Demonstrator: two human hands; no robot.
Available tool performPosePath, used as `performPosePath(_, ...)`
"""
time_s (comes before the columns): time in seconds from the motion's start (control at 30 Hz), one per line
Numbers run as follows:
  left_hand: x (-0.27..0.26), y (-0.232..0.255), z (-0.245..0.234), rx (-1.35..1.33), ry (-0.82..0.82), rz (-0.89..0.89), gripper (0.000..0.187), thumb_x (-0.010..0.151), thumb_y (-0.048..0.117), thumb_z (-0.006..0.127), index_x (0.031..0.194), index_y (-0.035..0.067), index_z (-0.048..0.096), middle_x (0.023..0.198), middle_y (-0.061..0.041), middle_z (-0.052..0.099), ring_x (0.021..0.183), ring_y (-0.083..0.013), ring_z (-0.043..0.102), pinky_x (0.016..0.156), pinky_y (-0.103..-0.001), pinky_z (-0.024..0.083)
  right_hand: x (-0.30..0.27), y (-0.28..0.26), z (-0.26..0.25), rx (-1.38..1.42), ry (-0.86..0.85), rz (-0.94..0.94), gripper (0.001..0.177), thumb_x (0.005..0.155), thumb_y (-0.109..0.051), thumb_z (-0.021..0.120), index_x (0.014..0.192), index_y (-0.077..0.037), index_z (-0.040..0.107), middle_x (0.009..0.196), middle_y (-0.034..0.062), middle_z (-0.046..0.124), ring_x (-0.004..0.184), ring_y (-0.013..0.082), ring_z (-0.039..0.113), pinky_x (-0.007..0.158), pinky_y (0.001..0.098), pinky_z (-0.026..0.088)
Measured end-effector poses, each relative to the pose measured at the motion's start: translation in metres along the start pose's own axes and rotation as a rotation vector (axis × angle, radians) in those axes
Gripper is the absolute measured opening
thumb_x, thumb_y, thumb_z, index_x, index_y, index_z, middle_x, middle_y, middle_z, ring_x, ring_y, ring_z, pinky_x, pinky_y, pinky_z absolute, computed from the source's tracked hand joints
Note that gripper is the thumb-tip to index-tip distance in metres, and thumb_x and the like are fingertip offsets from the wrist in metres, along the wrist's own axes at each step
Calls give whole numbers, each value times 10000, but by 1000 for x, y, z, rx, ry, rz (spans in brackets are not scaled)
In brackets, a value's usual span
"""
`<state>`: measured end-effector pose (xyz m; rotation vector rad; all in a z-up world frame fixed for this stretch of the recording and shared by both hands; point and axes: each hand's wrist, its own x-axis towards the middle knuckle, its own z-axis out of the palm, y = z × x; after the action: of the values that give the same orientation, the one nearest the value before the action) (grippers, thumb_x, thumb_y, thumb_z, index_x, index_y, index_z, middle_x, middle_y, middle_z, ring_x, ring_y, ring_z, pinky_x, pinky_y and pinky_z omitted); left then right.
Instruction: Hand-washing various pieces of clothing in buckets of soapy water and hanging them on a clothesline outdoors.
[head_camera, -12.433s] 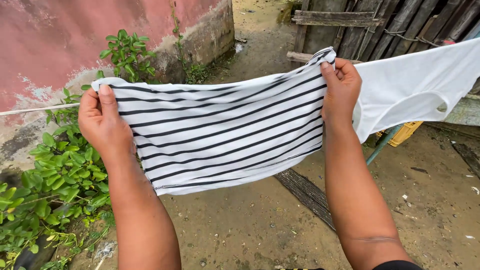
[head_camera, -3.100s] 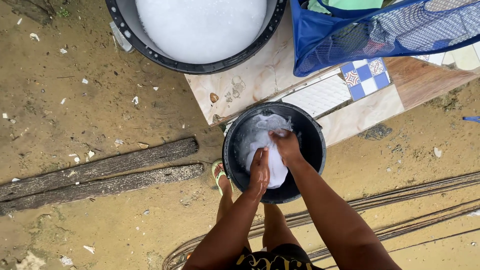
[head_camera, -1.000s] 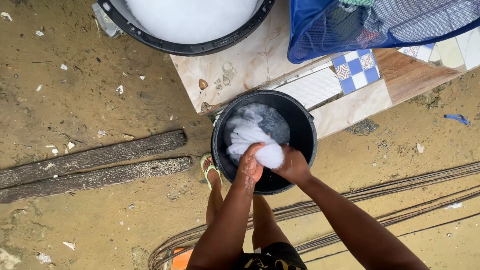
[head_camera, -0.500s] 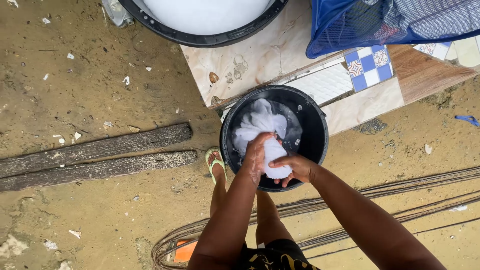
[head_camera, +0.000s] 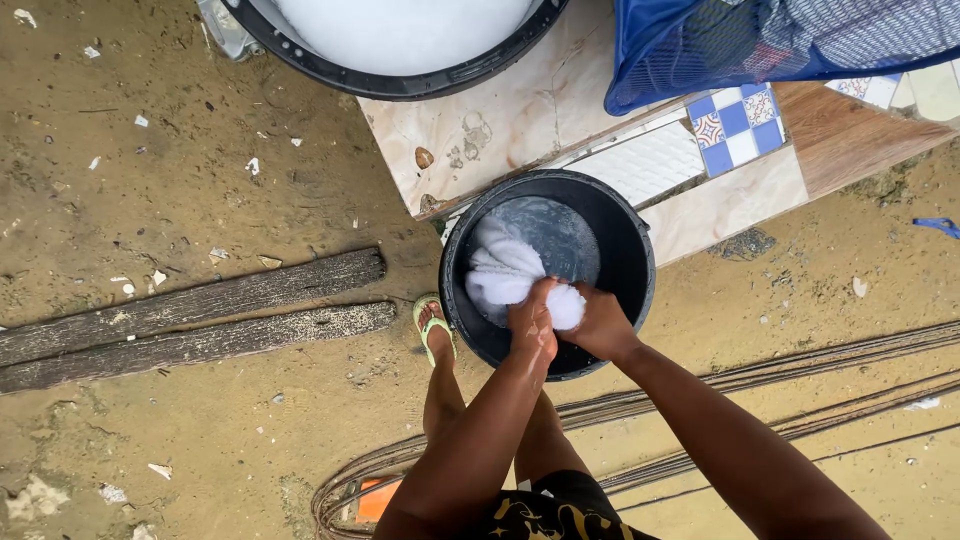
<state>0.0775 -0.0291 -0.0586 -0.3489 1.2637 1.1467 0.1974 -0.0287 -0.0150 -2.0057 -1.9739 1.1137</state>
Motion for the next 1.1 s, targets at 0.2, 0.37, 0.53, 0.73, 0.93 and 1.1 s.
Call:
performPosePath(0.2,-10,35,-17,-47,-495,-90,203,878,80,766,974,-73,674,912,-168,700,889,-272,710,893,-419,554,-16,-18,-11,541,-430,311,395,705,-118,827,1027,90,732,843,146,746,661,189,696,591,352,563)
performPosePath(0.37,-4,43,-36,134,-682,-287,230,894,138,729,991,-69,708,926,-183,732,913,-269,716,899,-407,554,-45,-47,-24,1074,-568,644,615,671,-100,811,1197,15,515,795,80,660,455,139,482,347,300,324)
performPosePath(0.53,-35,63,-5,207,-604,-461,250,850,173,735,987,-32,695,880,-145,721,833,-250,702,821,-465,551,-36,-32,-24,1156,-765,510,691,789,-103,822,1380,-190,474,848,126,599,565,164,555,447,319,429)
performPosePath(0.73,-118,59,-2,-586,-756,-841,301,944,178,654,1170,-18,621,930,-19,608,891,-178,640,990,-378,526,-37,-95,52,2106,-224,-490,360,1035,-461,579,1334,-263,545,1507,142,501,1338,536,549,1030,594,502)
performPosePath(0.93,-85,53,-22,-430,-623,-837,254,931,293,704,980,69,594,858,-36,626,833,-217,662,871,-374,548,12,-141,13,1216,-348,-242,419,974,-408,636,1327,-202,544,1398,183,566,1262,508,588,1002,570,517)
performPosePath(1.1,-5,11,-54,-6,-519,-843,264,935,347,747,1006,109,655,868,-50,658,773,-183,665,804,-374,546,63,-111,-4,469,-411,-12,473,923,-363,683,1322,-152,543,1307,219,618,1198,486,620,979,550,531)
